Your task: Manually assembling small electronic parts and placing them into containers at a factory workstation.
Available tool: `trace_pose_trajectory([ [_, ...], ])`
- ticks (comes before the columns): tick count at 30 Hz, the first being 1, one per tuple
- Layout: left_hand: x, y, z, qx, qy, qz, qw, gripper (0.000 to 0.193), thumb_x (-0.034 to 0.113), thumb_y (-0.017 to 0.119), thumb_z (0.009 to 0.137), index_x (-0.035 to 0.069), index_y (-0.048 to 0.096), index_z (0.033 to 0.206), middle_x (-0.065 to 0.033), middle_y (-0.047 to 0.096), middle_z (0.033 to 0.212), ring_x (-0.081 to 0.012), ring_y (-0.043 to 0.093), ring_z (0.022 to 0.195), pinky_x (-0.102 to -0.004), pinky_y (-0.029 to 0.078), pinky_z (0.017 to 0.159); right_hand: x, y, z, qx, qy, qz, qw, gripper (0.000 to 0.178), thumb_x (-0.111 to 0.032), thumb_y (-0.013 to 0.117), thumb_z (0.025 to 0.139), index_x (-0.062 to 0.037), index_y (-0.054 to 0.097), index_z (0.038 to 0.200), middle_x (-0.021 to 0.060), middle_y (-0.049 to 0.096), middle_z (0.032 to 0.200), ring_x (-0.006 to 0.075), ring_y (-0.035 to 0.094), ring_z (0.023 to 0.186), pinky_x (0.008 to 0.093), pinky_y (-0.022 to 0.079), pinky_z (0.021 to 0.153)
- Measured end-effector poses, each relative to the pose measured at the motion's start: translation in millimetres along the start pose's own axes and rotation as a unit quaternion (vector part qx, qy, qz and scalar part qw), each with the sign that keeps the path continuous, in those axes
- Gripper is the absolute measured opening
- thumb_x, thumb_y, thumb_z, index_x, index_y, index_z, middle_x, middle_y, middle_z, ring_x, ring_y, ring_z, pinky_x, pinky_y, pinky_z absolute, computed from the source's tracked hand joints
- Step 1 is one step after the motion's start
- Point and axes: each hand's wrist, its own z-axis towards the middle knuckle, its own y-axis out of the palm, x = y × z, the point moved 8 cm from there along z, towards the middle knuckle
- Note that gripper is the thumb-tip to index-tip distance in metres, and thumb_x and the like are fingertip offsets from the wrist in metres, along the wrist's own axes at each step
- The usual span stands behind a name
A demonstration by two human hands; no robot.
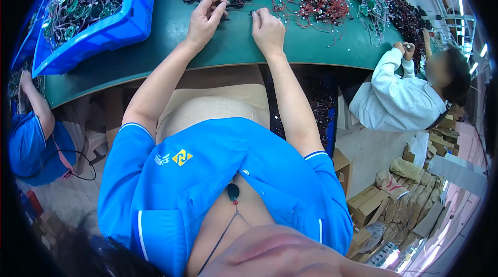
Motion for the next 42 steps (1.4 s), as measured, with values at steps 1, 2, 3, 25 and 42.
trace_pose_trajectory([
  [1, 5.3, 2.6, 2.2, -0.003, 0.002, 0.003, 1.000, 0.027, 0.004, 0.056, 0.089, 0.007, 0.059, 0.116, -0.0013, 0.062, 0.093, -0.0073, 0.053, 0.071, -0.0178, 0.043, 0.061, 2.3, -3.7, 0.9, 0.009, 0.004, -0.010, 1.000, 0.010, -0.017, 0.058, 0.085, -0.0082, 0.056, 0.082, 0.0104, 0.062, 0.064, 0.0337, 0.060, 0.056, 0.0421, 0.045, 0.053],
  [2, 10.5, 4.7, 3.1, -0.008, 0.003, 0.005, 1.000, 0.027, 0.005, 0.056, 0.090, 0.007, 0.058, 0.117, -0.0015, 0.062, 0.093, -0.0076, 0.053, 0.071, -0.0180, 0.043, 0.061, 1.5, -2.8, 0.4, -0.002, 0.005, -0.032, 0.999, 0.010, -0.017, 0.057, 0.085, -0.0084, 0.055, 0.082, 0.0113, 0.062, 0.065, 0.0344, 0.060, 0.057, 0.0429, 0.045, 0.052],
  [3, 14.7, 6.7, 3.2, -0.015, 0.004, 0.005, 1.000, 0.027, 0.005, 0.056, 0.090, 0.006, 0.058, 0.117, -0.0017, 0.061, 0.094, -0.0078, 0.053, 0.071, -0.0181, 0.043, 0.061, 0.1, -0.2, -1.3, -0.012, 0.007, -0.056, 0.998, 0.010, -0.017, 0.057, 0.085, -0.0085, 0.055, 0.082, 0.0121, 0.062, 0.065, 0.0351, 0.060, 0.057, 0.0437, 0.045, 0.052],
  [25, -7.0, 14.3, -37.5, -0.127, -0.192, -0.104, 0.968, 0.032, 0.005, 0.051, 0.093, 0.002, 0.051, 0.126, -0.0064, 0.055, 0.100, -0.0094, 0.049, 0.074, -0.0184, 0.044, 0.063, -2.2, 6.2, -0.6, -0.005, 0.011, -0.115, 0.993, 0.008, -0.016, 0.058, 0.086, -0.0086, 0.056, 0.087, 0.0047, 0.064, 0.077, 0.0238, 0.062, 0.066, 0.0327, 0.046, 0.066],
  [42, 25.2, -21.9, -42.1, -0.064, -0.173, -0.029, 0.982, 0.023, 0.004, 0.052, 0.092, 0.002, 0.061, 0.114, -0.0051, 0.065, 0.101, -0.0096, 0.056, 0.076, -0.0200, 0.047, 0.067, -14.5, -51.5, 90.3, 0.041, -0.024, -0.089, 0.995, 0.006, -0.014, 0.057, 0.085, -0.0130, 0.062, 0.088, 0.0057, 0.062, 0.062, 0.0257, 0.059, 0.052, 0.0357, 0.044, 0.047],
])
